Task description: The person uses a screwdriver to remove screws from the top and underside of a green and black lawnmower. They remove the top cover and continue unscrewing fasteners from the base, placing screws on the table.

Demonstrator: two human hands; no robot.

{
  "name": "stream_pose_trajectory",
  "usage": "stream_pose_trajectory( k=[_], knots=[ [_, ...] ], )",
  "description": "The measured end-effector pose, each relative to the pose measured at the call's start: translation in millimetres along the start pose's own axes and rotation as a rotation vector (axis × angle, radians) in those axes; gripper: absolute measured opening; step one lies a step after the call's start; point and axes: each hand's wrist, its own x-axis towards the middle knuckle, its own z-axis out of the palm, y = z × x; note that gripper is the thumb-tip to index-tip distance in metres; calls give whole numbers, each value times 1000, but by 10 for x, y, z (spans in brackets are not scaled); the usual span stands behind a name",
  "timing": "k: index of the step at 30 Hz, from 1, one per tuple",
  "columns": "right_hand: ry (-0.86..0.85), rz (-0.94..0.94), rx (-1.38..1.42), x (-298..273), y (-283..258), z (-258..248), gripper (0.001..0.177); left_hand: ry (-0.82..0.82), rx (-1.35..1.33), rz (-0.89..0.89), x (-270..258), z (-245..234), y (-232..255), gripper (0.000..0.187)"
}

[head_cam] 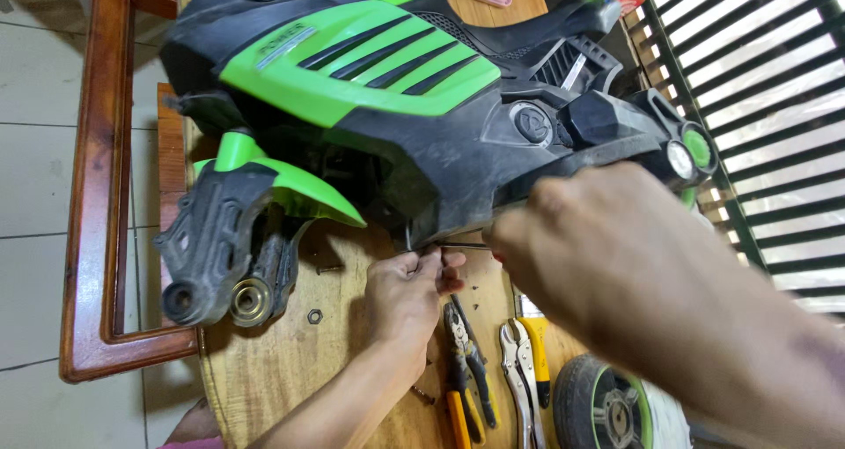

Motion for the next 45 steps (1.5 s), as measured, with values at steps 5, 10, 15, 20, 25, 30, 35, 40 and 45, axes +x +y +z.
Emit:
stream_pose_trajectory(
  k=[5,10,15,20,25,30,35,40,45],
  knots=[
    [-86,109,-136,6,139,148,30,14,119,-16,8,134,153,24],
    [108,-28,-48,132,506,469,25,-9,135,14,34,160,183,26],
    [386,-121,114,143,705,917,31,-35,110,50,87,108,90,29],
    [428,-33,371,16,636,1253,33,-47,-72,7,206,182,39,25],
    [504,75,474,-107,556,1467,40,-28,-88,20,178,140,117,16],
    [495,151,477,-109,567,1631,42,59,27,26,73,-54,445,15],
    [28,347,430,-61,499,1580,49,168,91,37,-37,-293,695,15],
    [33,353,488,-68,474,1507,50,145,99,252,-7,-504,920,15],
    [106,385,656,-146,398,1323,48,183,113,378,-16,-548,999,20]
  ],
)
